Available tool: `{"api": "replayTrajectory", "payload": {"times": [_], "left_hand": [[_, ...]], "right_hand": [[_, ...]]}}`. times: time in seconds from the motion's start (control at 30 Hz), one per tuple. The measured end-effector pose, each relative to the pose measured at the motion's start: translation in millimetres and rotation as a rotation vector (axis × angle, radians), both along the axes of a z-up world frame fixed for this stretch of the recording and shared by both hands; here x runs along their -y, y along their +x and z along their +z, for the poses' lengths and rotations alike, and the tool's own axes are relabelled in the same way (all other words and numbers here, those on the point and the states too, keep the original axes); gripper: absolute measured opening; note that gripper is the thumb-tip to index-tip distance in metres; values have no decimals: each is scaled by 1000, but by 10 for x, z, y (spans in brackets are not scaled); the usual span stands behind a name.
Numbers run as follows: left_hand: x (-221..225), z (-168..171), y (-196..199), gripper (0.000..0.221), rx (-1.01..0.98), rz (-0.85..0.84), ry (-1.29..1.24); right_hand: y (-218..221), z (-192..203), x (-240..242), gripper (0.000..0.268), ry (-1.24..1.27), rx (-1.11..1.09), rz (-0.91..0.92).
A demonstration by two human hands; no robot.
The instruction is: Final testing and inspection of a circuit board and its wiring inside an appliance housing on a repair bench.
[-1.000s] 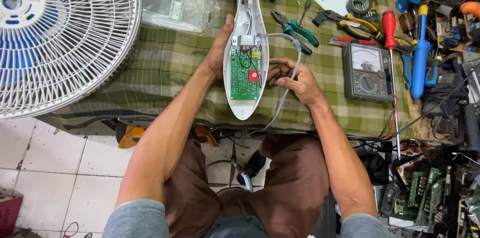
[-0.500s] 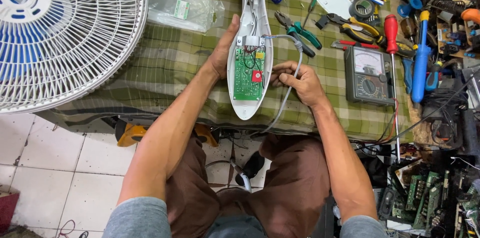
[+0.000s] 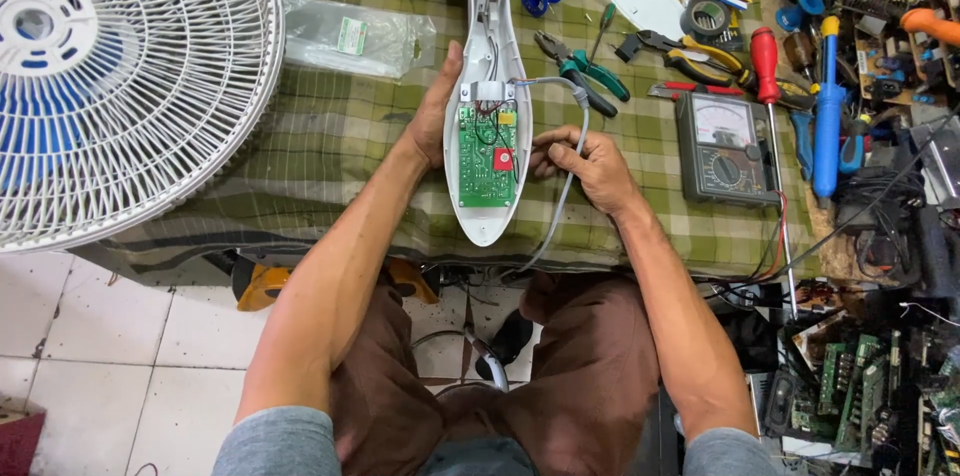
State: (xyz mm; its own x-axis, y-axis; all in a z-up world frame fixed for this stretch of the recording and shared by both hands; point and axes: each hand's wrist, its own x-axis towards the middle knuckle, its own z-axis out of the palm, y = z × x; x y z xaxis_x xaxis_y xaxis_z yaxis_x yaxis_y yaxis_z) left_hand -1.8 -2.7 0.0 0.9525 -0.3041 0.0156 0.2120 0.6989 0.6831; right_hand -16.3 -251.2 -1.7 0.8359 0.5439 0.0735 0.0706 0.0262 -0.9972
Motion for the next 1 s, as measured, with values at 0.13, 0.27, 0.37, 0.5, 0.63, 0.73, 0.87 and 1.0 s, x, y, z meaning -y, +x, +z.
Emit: {"api": "replayTrajectory", "payload": {"times": [0.13, 0.27, 0.37, 0.5, 0.63, 0.73, 0.87, 1.0], "left_hand": [[38, 19, -38, 69, -55, 74, -1], [19, -75, 21, 73, -50, 58, 11], [21, -11, -11, 72, -27, 66, 9], [13, -98, 20, 71, -38, 70, 13], [34, 27, -49, 76, -12, 62, 16], [29, 1, -33, 74, -15, 59, 12], [47, -29, -11, 69, -30, 83, -26], [41, -83, 20, 69, -36, 51, -49]], "right_hand": [[-7, -25, -9, 25, 47, 4, -33], [-8, -16, -12, 25, 48, 4, -33], [-10, -11, -12, 25, 45, 7, -34], [9, -40, -8, 29, 14, 23, 8], [27, -39, 12, 39, 16, 45, 55], [-31, 48, -28, 51, 25, 44, 105], [-158, 106, -68, 70, -132, 58, 80], [-279, 317, -152, 77, -267, 97, 50]]}}
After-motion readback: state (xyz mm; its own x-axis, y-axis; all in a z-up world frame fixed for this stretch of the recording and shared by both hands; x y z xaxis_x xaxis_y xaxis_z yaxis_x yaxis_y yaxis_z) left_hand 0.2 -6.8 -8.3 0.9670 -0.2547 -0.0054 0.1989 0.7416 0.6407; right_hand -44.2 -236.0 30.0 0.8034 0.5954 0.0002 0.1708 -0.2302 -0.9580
